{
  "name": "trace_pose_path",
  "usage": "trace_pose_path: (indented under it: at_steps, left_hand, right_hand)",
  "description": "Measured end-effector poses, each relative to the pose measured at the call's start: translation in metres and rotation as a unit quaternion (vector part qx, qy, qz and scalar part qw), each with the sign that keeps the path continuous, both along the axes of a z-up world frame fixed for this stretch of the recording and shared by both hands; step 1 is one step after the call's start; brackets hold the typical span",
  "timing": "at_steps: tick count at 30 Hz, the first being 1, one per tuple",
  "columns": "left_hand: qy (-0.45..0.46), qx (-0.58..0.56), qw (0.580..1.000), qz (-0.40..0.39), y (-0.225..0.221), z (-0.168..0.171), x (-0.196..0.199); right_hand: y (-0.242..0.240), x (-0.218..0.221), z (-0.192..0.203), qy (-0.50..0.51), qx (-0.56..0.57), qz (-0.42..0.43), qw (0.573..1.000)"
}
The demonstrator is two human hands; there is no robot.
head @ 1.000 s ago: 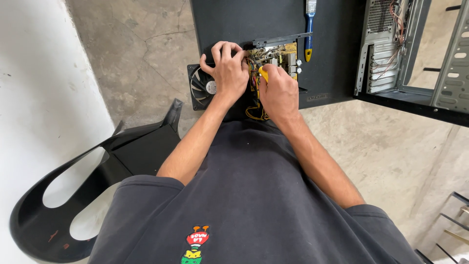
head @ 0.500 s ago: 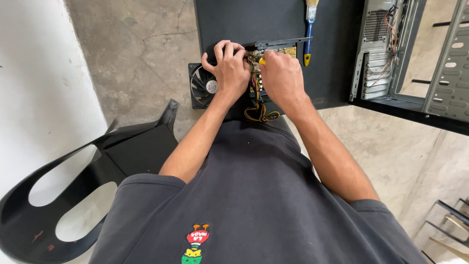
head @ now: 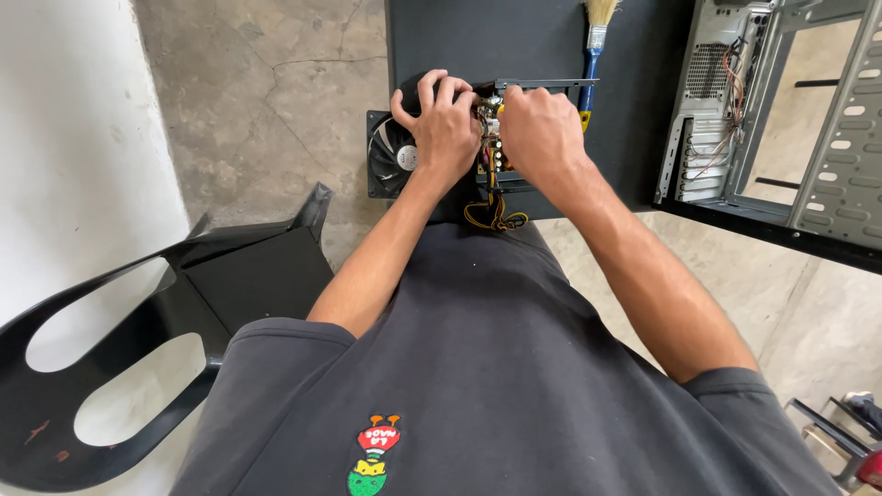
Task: Reassembling a computer power supply unit by installing the cooling fan and screwing the metal outer casing back together.
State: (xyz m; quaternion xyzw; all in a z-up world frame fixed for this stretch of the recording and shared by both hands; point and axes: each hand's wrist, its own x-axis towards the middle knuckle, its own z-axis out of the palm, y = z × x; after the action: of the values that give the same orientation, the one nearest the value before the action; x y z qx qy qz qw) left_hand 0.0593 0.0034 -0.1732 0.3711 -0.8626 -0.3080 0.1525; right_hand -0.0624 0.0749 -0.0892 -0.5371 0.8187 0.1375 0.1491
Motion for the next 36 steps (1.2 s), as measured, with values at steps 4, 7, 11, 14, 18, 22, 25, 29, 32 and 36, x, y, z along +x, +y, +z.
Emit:
trace_pose_path:
  at_steps: [4,7,11,14,18,22,25,29,32,36]
  left_hand:
    - [0.068,-0.029,0.997,0.022,-0.014,0.017,0.008]
    - [0.180,0.004,0.983,-0.017,-0.029,0.032,0.014]
    - [0.235,0.126,0.955,-0.132,-0.036,0.028,0.010]
    - [0.263,0.149,0.941,-0.150,-0.044,0.026,0.004]
    - [0.252,0.169,0.926,-0.226,-0.060,0.026,0.006]
    - [0.285,0.225,0.903,-0.232,-0.069,0.036,0.013]
    - [0.261,0.232,0.919,-0.182,-0.070,0.023,0.016]
    - [0.041,0.142,0.980,-0.135,-0.057,-0.015,0.011]
    - [-0.012,0.117,0.983,-0.138,-0.046,-0.022,0.002]
    - [-0.082,0.094,0.985,-0.117,-0.036,-0.015,-0.008]
  right_hand:
    - [-0.016,-0.002,0.013,0.012,0.046,0.002,0.999]
    - [-0.026,-0.004,0.019,0.003,0.053,0.044,0.998]
    - [-0.039,-0.007,0.021,-0.012,0.049,0.066,0.997]
    - [-0.049,-0.005,0.023,-0.034,0.072,0.029,0.996]
    - [-0.054,-0.004,0.036,-0.069,0.118,0.041,0.990]
    - [-0.050,-0.012,0.026,-0.042,0.105,0.064,0.991]
    - [-0.051,-0.009,0.039,-0.045,0.099,0.057,0.992]
    - [-0.042,-0.010,0.043,-0.051,0.076,0.059,0.994]
    - [-0.037,-0.009,0.043,-0.042,0.071,0.061,0.995]
    - [-0.030,-0.010,0.040,-0.041,0.067,0.052,0.996]
